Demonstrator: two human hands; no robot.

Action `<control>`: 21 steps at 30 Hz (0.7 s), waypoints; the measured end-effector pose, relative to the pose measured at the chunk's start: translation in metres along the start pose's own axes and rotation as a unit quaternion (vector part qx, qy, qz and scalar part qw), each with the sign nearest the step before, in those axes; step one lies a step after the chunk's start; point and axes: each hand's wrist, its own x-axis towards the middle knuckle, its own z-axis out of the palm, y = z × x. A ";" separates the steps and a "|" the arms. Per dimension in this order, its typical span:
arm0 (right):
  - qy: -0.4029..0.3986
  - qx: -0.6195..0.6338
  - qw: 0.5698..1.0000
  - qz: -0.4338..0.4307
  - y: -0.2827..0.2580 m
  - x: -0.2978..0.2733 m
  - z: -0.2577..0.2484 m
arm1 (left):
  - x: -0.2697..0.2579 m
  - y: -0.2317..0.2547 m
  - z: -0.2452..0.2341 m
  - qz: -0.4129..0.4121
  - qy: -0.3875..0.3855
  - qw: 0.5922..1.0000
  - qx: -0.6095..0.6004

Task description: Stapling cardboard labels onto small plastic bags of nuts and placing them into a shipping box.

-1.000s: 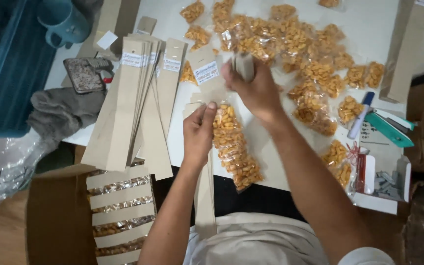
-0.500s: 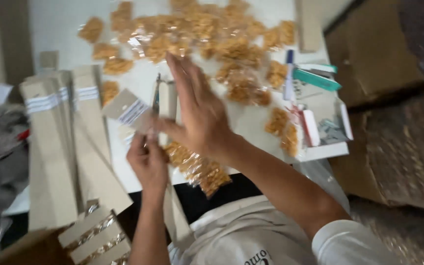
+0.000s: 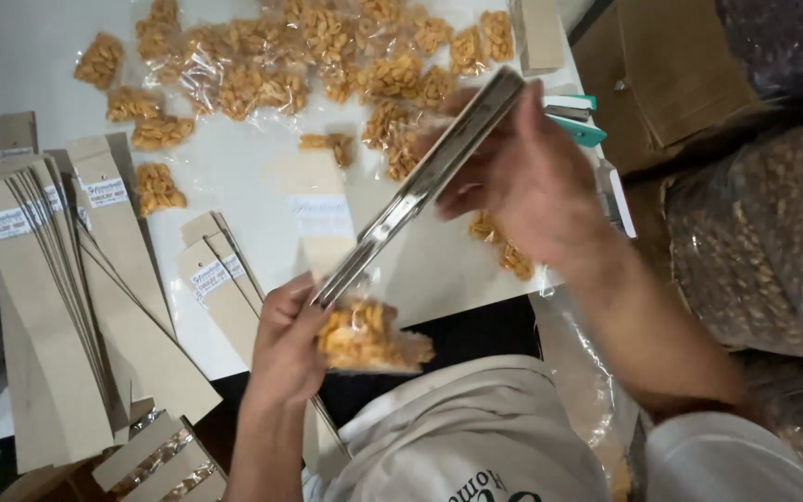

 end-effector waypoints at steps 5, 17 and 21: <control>0.068 -0.901 0.427 0.030 -0.006 -0.073 -0.094 | 0.015 -0.006 -0.003 0.010 0.225 0.971 -0.079; 0.118 -0.913 0.386 -0.055 0.019 -0.095 -0.149 | 0.048 0.025 -0.026 0.137 0.323 0.936 -0.023; 0.109 -0.772 0.609 -0.145 0.022 -0.041 -0.048 | 0.055 0.017 -0.012 0.090 0.393 0.913 0.068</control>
